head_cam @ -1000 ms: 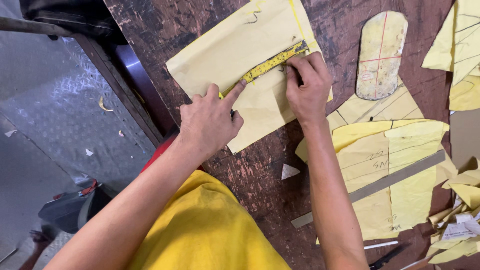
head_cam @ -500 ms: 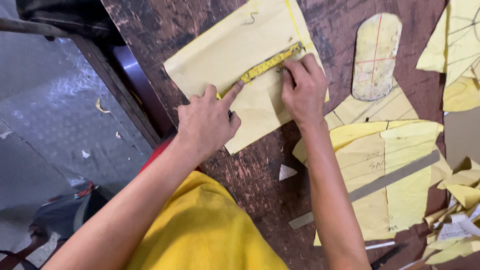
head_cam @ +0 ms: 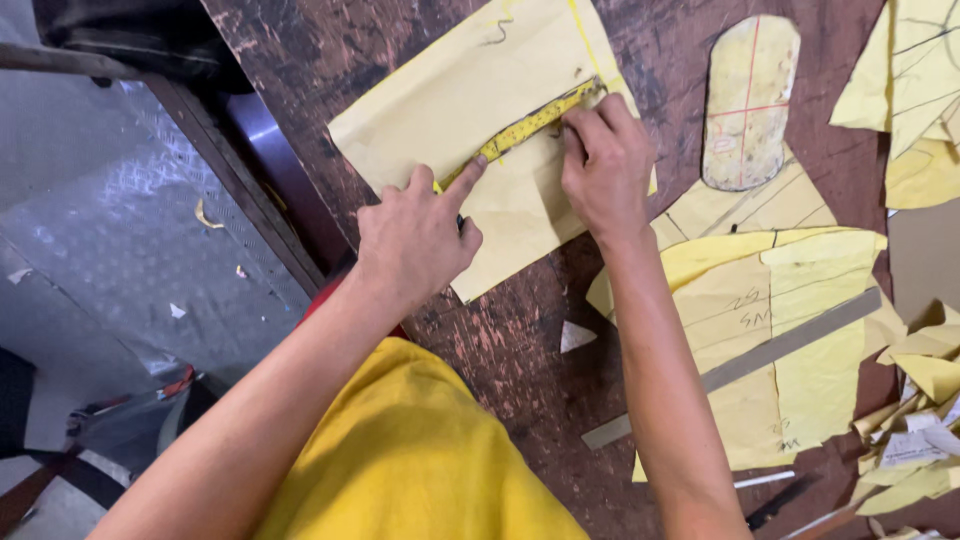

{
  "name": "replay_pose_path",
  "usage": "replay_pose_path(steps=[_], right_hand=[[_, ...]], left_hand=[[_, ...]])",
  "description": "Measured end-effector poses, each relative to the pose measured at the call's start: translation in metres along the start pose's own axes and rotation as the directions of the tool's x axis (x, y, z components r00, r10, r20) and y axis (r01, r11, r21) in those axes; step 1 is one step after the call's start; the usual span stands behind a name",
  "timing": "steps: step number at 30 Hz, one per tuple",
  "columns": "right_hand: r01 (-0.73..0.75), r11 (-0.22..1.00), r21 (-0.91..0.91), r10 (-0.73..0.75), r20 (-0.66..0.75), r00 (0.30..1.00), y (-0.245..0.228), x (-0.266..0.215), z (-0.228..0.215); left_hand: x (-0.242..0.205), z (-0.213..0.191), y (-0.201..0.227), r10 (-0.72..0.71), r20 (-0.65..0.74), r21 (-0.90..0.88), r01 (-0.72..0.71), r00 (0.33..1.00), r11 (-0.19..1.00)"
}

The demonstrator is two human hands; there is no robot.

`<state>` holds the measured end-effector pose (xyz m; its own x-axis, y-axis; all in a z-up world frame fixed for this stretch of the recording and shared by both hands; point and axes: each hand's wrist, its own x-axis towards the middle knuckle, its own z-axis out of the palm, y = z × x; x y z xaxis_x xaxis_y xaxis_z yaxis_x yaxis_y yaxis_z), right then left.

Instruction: The person uses a tape measure, ruler, and marker to draw lines and curves on a yellow paper pattern. They trace around a template and use a small triangular guide to draw curved sections. The person repeatedly measures and marks the paper to create a pattern layout.

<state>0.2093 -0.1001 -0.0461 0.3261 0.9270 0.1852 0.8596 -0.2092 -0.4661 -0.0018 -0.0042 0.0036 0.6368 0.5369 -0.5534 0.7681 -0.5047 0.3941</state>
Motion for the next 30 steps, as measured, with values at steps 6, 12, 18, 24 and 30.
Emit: replay_pose_path(steps=[6, 12, 18, 24, 30], right_hand=[[-0.321, 0.932, 0.167, 0.338, -0.086, 0.937, 0.004, -0.020, -0.028], [-0.317, 0.930, 0.184, 0.348, -0.171, 0.922, 0.017, -0.045, -0.017], [-0.345, 0.885, 0.312, 0.421, -0.220, 0.880, 0.022, -0.051, -0.005], [-0.374, 0.842, 0.389, 0.478, -0.215, 0.852, 0.028, -0.055, -0.002], [-0.315, 0.909, 0.272, 0.387, -0.273, 0.881, 0.025, -0.055, 0.003]], left_hand=[[0.003, -0.004, 0.001, -0.007, 0.066, 0.030, 0.005, 0.998, 1.000], [0.003, -0.001, 0.000, -0.001, 0.060, 0.039, -0.002, 0.998, 0.999], [0.002, -0.003, 0.002, -0.009, 0.093, 0.070, 0.002, 0.996, 0.998], [0.002, 0.001, 0.001, -0.009, 0.054, 0.062, 0.006, 0.999, 0.998], [0.003, -0.002, 0.001, -0.002, 0.084, 0.049, -0.002, 0.996, 0.999]])
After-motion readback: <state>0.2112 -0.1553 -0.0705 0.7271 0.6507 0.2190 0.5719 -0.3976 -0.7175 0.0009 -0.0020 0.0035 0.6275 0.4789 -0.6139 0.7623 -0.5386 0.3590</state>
